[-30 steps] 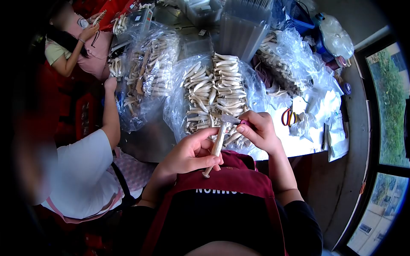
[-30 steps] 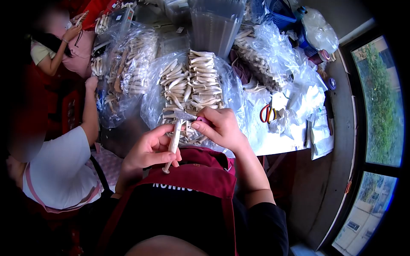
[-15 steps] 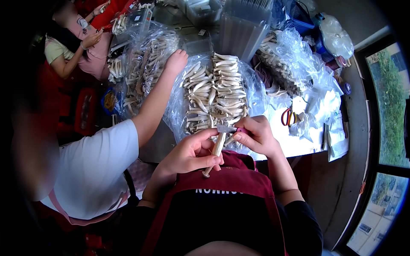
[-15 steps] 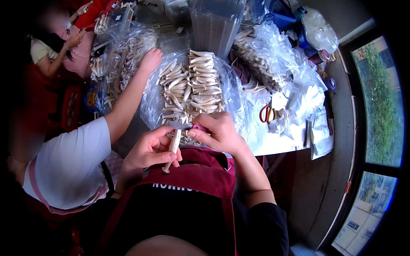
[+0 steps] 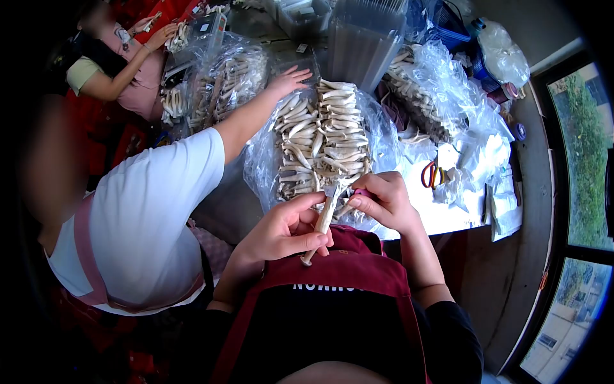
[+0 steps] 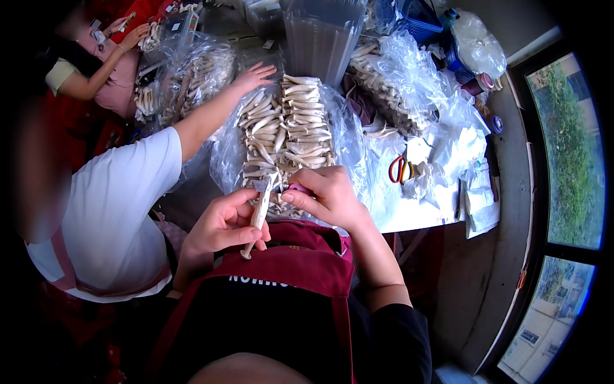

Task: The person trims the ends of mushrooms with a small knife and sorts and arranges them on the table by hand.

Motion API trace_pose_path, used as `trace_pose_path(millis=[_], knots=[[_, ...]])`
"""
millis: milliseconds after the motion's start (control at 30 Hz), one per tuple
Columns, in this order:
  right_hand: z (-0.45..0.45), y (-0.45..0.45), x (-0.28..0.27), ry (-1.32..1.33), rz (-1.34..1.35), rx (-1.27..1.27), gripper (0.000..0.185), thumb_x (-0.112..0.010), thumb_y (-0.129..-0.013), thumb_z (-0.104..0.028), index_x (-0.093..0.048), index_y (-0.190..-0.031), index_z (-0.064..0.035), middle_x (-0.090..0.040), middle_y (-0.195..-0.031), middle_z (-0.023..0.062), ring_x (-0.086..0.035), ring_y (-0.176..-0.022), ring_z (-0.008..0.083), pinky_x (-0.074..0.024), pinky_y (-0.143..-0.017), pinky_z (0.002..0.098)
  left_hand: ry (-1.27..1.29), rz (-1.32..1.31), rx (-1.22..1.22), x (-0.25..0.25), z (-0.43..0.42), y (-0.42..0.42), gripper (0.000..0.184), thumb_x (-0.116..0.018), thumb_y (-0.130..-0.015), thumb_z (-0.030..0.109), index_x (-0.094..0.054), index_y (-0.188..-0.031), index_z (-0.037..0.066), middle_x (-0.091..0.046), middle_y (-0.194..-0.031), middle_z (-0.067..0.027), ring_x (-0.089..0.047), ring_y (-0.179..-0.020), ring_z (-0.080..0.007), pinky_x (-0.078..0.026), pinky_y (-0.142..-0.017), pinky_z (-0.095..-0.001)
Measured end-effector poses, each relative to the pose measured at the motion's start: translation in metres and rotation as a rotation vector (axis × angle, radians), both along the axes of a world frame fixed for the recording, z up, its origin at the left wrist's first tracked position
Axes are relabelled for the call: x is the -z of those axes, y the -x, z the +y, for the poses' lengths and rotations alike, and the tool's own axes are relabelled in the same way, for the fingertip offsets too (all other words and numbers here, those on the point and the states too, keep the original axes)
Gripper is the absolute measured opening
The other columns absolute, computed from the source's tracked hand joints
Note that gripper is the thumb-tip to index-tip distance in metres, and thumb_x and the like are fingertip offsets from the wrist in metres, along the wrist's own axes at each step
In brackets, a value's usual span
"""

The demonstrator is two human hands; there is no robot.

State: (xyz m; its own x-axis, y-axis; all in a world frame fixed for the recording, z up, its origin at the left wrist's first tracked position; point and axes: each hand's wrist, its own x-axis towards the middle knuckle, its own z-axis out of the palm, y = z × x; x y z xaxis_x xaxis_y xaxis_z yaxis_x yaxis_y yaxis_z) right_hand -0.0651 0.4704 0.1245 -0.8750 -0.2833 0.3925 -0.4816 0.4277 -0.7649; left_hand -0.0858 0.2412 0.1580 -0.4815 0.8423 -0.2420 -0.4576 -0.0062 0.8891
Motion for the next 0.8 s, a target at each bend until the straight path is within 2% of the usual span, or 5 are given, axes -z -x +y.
trace_pose_path(millis=[233, 333, 500, 667, 800], knots=[[0.021, -0.001, 0.009, 0.171, -0.251, 0.266, 0.026, -0.057, -0.083, -0.024, -0.052, -0.077, 0.0005, -0.049, -0.059, 0.0028, -0.043, -0.054, 0.0087, -0.0344, -0.050, 0.0234, 0.031, -0.011, 0.061, -0.005, -0.003, 0.002, 0.055, -0.054, -0.082, 0.004, -0.026, -0.130, -0.001, -0.058, -0.083, -0.0126, -0.061, -0.069, -0.0157, -0.048, -0.061, -0.0228], [0.007, -0.008, 0.003, 0.143, -0.248, 0.060, 0.027, -0.057, -0.083, -0.026, -0.053, -0.077, -0.0002, -0.048, -0.057, 0.0039, -0.047, -0.050, 0.0134, -0.0352, -0.048, 0.0257, 0.017, 0.032, -0.137, 0.010, 0.005, 0.000, 0.043, -0.052, -0.083, 0.007, -0.035, -0.122, -0.001, -0.058, -0.079, -0.0105, -0.058, -0.060, -0.0130, -0.045, -0.049, -0.0204], [-0.012, -0.005, 0.003, 0.023, -0.113, -0.069, 0.027, -0.057, -0.083, -0.026, -0.054, -0.077, -0.0004, -0.049, -0.053, 0.0052, -0.050, -0.046, 0.0184, -0.0358, -0.045, 0.0290, 0.127, 0.069, -0.214, 0.012, 0.012, -0.004, 0.031, -0.050, -0.087, 0.012, -0.042, -0.115, 0.000, -0.058, -0.074, -0.0066, -0.057, -0.058, -0.0077, -0.044, -0.051, -0.0192], [-0.018, -0.006, 0.006, 0.241, -0.243, -0.109, 0.028, -0.056, -0.084, -0.028, -0.054, -0.076, -0.0004, -0.046, -0.053, 0.0035, -0.045, -0.046, 0.0142, -0.0344, -0.045, 0.0278, 0.132, 0.599, -0.382, 0.026, 0.019, -0.007, 0.019, -0.052, -0.085, 0.009, -0.049, -0.102, 0.000, -0.055, -0.070, -0.0045, -0.053, -0.059, -0.0083, -0.041, -0.052, -0.0227], [-0.019, -0.008, 0.000, 0.297, -0.433, -0.151, 0.024, -0.054, -0.085, -0.024, -0.054, -0.078, -0.0006, -0.047, -0.057, 0.0066, -0.043, -0.049, 0.0147, -0.0356, -0.048, 0.0278, 0.220, 0.717, -0.375, 0.025, 0.019, -0.007, 0.018, -0.051, -0.082, 0.006, -0.048, -0.099, 0.000, -0.050, -0.067, -0.0048, -0.048, -0.056, -0.0106, -0.039, -0.053, -0.0247]])
